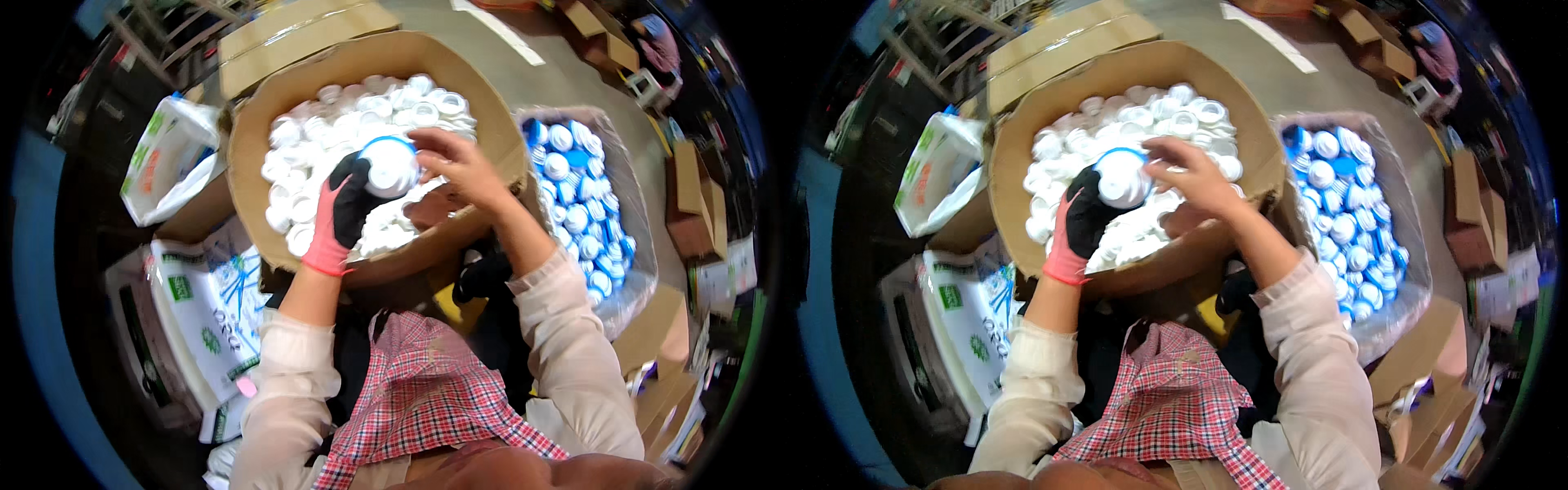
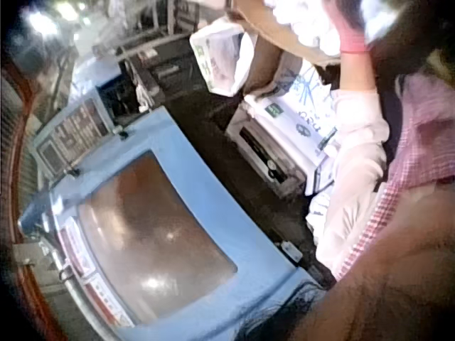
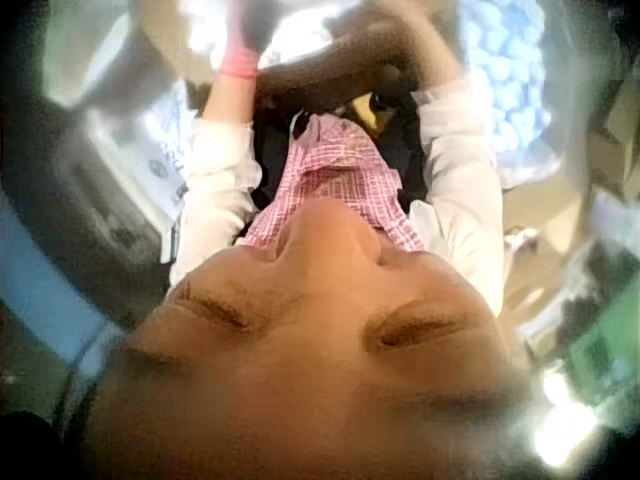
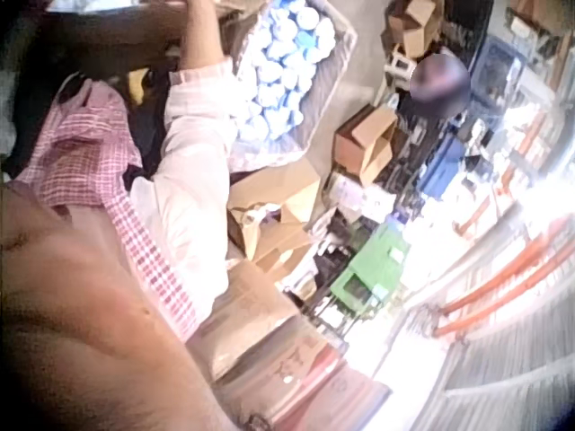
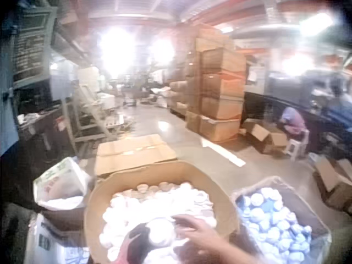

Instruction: The person repeatedly picks up white plastic caps and blue plastic lids from separate boxes, fits the blue lids onto the white caps, and places the assembled units into a third box. The task is performed by hand in a repetitive, one-at-a-time manner.

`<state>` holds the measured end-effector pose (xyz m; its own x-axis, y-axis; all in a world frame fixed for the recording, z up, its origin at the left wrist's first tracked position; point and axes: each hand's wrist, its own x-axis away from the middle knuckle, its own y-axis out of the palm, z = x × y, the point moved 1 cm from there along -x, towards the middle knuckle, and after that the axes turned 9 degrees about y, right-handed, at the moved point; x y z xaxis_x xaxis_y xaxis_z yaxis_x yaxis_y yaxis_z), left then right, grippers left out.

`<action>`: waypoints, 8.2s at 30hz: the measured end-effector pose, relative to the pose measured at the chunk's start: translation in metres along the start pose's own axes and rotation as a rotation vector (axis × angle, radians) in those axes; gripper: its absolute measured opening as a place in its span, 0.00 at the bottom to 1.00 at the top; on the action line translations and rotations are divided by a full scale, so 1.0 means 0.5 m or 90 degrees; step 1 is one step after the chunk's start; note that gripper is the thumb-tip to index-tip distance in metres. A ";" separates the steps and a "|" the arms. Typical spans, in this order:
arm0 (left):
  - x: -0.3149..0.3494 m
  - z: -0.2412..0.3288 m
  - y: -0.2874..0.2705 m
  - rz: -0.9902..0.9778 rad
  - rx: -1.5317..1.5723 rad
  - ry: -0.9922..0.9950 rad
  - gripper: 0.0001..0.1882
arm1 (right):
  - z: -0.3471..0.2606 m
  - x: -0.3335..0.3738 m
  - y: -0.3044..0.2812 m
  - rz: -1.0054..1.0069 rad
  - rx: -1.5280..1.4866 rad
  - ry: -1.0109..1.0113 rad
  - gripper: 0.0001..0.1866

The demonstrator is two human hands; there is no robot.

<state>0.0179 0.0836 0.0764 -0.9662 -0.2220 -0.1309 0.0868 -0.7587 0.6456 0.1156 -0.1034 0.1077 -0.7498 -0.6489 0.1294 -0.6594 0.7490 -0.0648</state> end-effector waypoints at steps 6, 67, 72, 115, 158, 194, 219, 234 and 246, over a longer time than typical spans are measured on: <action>0.003 0.013 0.035 -0.209 -0.770 0.192 0.29 | 0.002 0.044 0.031 0.063 0.180 -0.141 0.37; 0.006 -0.178 -0.085 -0.209 -0.901 0.060 0.10 | 0.185 0.048 0.120 0.027 0.579 -0.085 0.09; 0.022 -0.162 -0.068 -0.238 -1.132 0.131 0.10 | 0.186 0.046 0.139 0.051 0.587 -0.073 0.07; 0.026 -0.210 -0.121 -0.098 -1.033 -0.032 0.16 | 0.168 0.065 0.141 0.068 0.612 -0.124 0.09; 0.000 -0.218 -0.068 0.155 -0.490 0.024 0.15 | 0.146 0.041 0.126 0.181 0.538 -0.146 0.05; -0.008 -0.267 -0.083 0.206 -0.609 0.060 0.19 | 0.144 0.062 0.098 0.124 0.519 -0.175 0.09; 0.121 0.047 -0.019 0.041 -0.776 0.294 0.23 | 0.110 0.090 0.150 -0.150 0.472 -0.101 0.15; 0.499 0.026 -0.858 0.391 -1.081 -0.406 0.21 | 0.185 0.055 0.206 -0.206 0.811 -0.235 0.13; 0.455 -0.227 -0.995 0.388 -1.105 -0.431 0.42 | 0.181 0.044 0.238 -0.162 0.813 -0.238 0.15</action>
<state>-0.2175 0.3407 -0.3600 -0.6021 -0.7311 0.3210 0.0863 -0.4593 -0.8841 0.0155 -0.0407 0.0135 -0.4350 -0.9003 0.0145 -0.2180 0.0897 -0.9718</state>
